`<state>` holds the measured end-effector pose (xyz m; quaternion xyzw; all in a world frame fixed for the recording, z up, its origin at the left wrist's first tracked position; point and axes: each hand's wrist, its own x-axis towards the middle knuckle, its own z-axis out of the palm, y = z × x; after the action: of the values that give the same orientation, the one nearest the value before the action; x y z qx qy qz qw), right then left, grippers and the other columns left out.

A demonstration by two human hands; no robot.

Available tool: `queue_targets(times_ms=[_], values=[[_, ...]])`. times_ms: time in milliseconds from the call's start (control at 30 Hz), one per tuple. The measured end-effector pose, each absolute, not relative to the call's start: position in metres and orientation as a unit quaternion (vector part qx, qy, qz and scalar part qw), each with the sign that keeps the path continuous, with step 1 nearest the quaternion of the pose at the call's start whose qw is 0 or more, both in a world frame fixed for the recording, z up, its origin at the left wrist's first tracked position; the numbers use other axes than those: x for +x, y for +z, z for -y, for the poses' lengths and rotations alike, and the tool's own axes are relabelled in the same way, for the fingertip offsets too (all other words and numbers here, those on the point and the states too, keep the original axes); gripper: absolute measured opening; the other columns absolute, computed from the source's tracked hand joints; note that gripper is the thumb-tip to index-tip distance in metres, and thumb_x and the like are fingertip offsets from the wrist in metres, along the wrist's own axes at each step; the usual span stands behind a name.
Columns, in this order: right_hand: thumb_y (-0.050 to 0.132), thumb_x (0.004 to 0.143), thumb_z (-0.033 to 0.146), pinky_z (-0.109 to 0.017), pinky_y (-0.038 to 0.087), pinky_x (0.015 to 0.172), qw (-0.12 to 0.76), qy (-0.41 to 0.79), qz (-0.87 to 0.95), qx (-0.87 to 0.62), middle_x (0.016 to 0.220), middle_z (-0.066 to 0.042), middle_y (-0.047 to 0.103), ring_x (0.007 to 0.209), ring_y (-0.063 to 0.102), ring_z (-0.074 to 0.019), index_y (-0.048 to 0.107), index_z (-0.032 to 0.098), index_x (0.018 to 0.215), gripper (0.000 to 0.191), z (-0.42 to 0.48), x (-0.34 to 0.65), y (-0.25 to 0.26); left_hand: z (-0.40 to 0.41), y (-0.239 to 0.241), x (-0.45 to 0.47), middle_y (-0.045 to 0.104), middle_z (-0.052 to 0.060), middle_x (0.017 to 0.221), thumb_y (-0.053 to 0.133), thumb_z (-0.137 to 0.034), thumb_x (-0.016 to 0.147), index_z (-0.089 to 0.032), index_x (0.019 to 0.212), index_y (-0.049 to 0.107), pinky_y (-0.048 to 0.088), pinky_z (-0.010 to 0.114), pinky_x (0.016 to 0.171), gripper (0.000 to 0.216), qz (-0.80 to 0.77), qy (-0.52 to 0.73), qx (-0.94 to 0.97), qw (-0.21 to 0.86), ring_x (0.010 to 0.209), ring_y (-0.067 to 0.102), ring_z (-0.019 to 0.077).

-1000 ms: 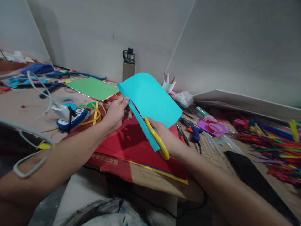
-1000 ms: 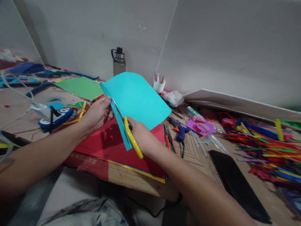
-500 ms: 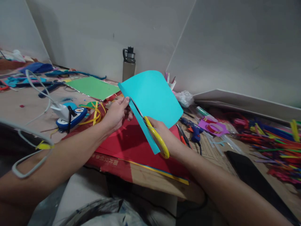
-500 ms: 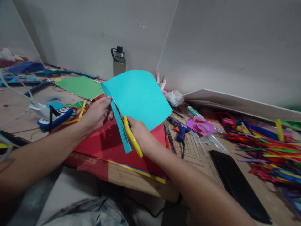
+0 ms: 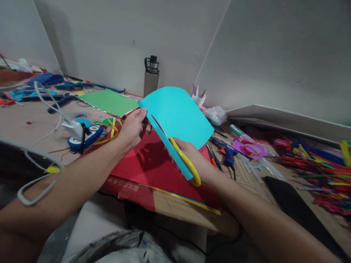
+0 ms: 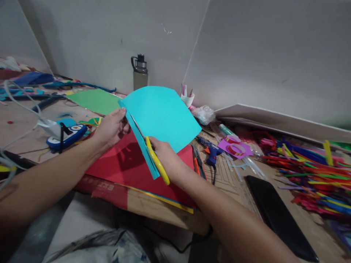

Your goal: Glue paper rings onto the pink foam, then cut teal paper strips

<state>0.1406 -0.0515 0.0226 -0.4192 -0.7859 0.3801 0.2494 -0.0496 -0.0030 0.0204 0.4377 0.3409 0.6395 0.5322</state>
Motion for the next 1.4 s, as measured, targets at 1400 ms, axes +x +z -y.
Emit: queue_targets(times_ms=[1400], values=[[0.041,0.085,0.025,-0.022,0.031,0.051,0.263,0.337,0.794,-0.433,0.068,0.002,0.054,0.057,0.041,-0.0095,0.053,0.017,0.085,0.014,0.05,0.133,0.02,0.014,0.018,-0.039,0.05,-0.005,0.055,0.052,-0.034,0.089,-0.017,0.073,0.046,0.032,0.015,0.034,0.024,-0.35,0.612,0.468,0.533,0.035,0.044,0.0045]])
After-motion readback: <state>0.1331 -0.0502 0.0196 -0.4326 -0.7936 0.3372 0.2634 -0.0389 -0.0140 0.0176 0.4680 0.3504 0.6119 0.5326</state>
